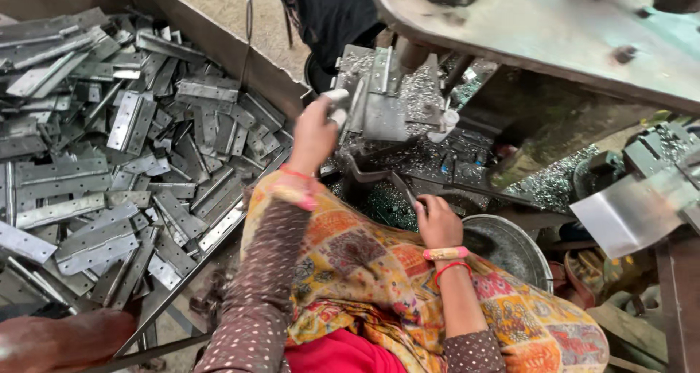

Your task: The person sits on the floor and repeatedly places metal brackets into a press machine, activates the press with a lever, and removes the processed pieces. The finished brackets are dropped into a nearby metal bin.

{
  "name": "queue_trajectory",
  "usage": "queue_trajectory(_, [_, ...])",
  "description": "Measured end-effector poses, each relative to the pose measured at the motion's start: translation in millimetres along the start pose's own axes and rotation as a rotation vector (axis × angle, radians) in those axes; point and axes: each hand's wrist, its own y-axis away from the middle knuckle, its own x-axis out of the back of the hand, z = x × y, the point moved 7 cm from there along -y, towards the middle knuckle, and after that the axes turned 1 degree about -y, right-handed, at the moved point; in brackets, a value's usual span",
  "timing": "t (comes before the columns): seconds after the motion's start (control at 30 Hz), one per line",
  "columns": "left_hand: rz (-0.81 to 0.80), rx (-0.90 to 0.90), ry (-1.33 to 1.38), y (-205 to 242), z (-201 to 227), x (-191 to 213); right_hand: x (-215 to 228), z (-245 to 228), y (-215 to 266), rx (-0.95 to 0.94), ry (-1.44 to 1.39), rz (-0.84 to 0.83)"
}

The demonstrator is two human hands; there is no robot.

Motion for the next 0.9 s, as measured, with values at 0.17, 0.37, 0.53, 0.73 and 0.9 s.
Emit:
queue_trajectory(0.17, [0.113,-0.243,-0.500,21,33,-35,-7,3,-4,-0.010,-0.015,-0.023])
queue_trajectory(0.37, [0.062,-0.322,-0.664,44,57,-64,-14,3,-8,-0.015,-0.024,-0.092])
queue_trajectory(0.53, [0.052,-0.317,-0.527,31,64,-94,-17,6,-7,-0.040,0.007,-0.150])
queue_trajectory(0.73, [0.079,-0.308,-0.575,8,54,-102,-20,5,-9,-0.057,0.036,-0.224])
queue_trajectory(0.9, [0.061,-0.315,-0.547,7,45,-106,-33,11,-4,-0.156,0.252,-0.477])
